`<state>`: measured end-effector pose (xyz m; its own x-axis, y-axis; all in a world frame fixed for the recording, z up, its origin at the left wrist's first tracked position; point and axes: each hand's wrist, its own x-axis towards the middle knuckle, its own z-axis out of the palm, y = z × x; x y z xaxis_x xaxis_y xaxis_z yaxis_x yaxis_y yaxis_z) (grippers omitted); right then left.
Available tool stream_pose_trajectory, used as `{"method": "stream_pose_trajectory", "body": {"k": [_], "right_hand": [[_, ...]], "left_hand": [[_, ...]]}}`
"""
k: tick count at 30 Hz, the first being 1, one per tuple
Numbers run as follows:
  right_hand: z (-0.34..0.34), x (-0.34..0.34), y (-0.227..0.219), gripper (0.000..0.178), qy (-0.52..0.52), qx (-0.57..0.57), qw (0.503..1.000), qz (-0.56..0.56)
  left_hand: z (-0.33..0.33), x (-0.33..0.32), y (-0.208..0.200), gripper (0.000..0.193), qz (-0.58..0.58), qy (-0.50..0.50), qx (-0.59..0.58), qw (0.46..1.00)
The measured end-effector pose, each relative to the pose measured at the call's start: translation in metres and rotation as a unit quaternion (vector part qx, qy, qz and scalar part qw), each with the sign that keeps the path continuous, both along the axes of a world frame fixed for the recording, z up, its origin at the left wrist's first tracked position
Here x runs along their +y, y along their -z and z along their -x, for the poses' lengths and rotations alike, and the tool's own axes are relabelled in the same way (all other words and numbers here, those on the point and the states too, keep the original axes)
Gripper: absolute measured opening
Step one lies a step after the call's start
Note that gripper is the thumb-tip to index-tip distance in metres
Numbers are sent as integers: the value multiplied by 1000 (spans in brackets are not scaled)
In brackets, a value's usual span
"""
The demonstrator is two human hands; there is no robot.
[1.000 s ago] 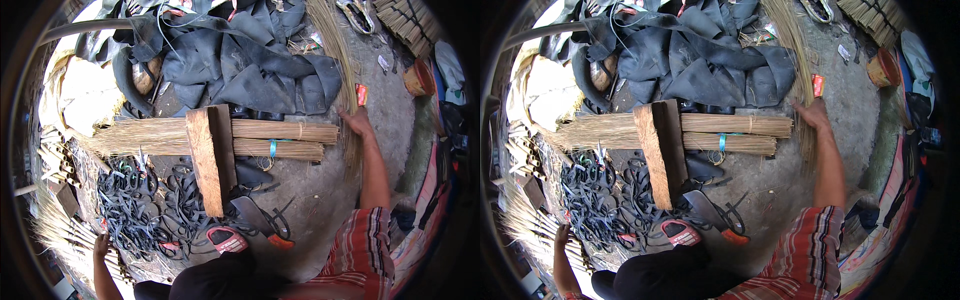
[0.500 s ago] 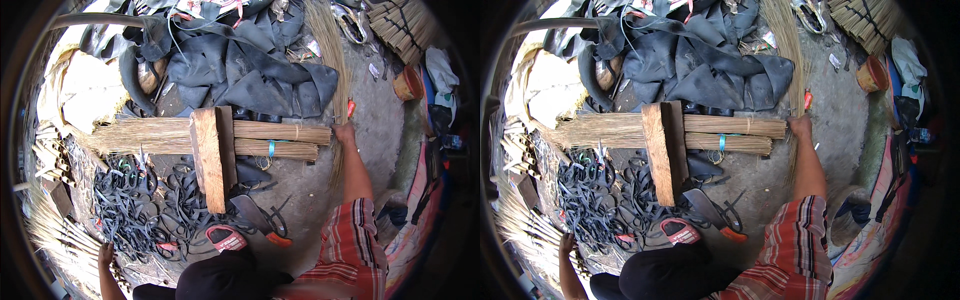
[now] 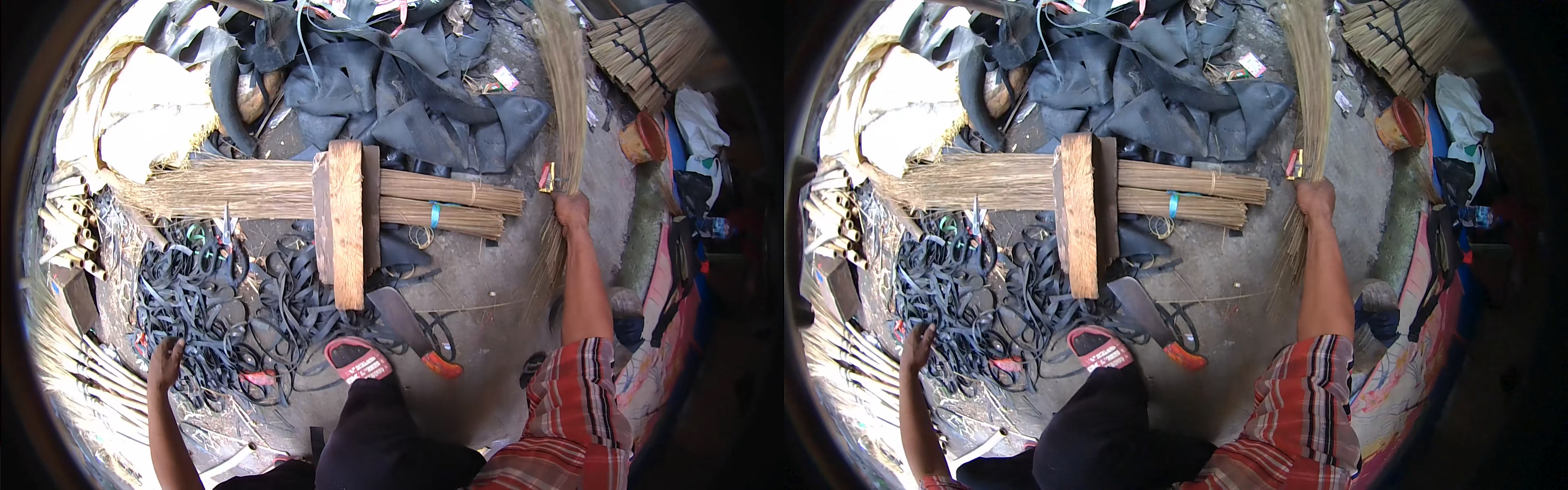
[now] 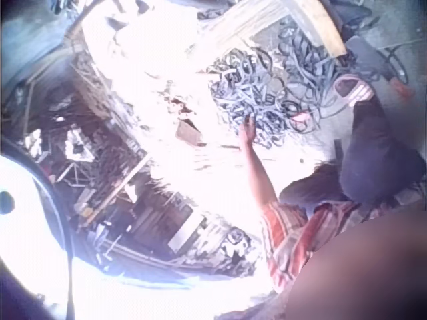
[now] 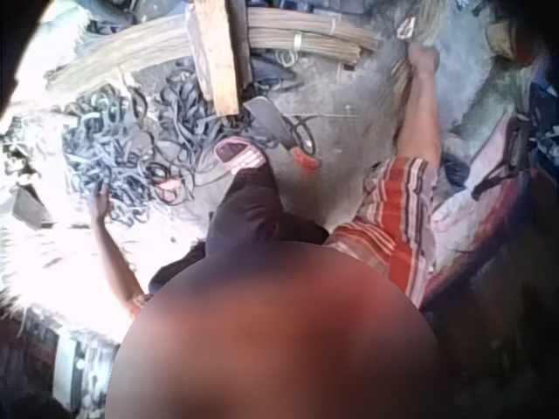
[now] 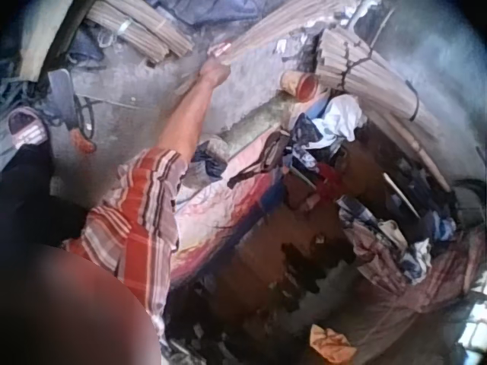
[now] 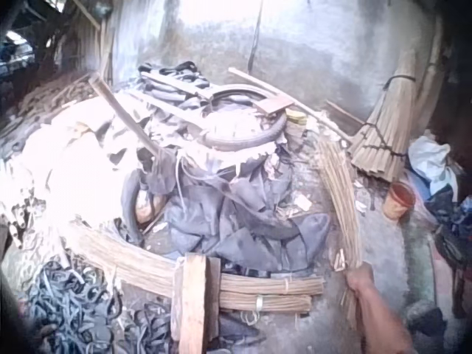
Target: The person sits on the ground and uses a knife to sharpen the ends of wooden sticks one by one. They hold each stick with the left hand and scrape the tip with the knife in the right hand, then place the finished stick aside. The person also handles a bundle of thin sticks at the end.
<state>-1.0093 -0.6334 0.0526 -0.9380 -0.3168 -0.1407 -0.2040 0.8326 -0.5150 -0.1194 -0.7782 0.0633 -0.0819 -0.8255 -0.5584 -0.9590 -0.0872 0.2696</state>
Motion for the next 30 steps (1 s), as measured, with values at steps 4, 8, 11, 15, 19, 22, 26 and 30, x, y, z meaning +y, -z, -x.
{"method": "stream_pose_trajectory", "body": {"k": [4, 8, 11, 15, 19, 22, 26, 30], "right_hand": [[-44, 37, -77, 28, -39, 36, 987, 150], [-127, 79, -155, 22, -181, 104, 962, 175], [-226, 86, -178, 31, -284, 78, 937, 190], [-366, 86, -184, 38, -480, 26, 866, 137], [-459, 98, -191, 52, -630, 21, 754, 186], [-478, 102, -175, 109, -726, 25, 667, 168], [-387, 86, -109, 112, -655, -17, 749, 96], [-281, 124, -15, 91, -429, 3, 889, -158]], "left_hand": [[81, 18, -61, 46, 54, 25, 144, 988], [162, 71, -132, 52, 66, -53, 304, 949], [226, 128, -174, 97, 106, -9, 454, 885], [284, 172, -202, 117, 152, -46, 643, 749], [264, 184, -218, 53, 178, -242, 747, 593], [222, 198, -217, 17, 253, -313, 732, 550], [159, 214, -214, 15, 348, -359, 682, 534], [86, 216, -224, 13, 440, -364, 644, 509]]}}
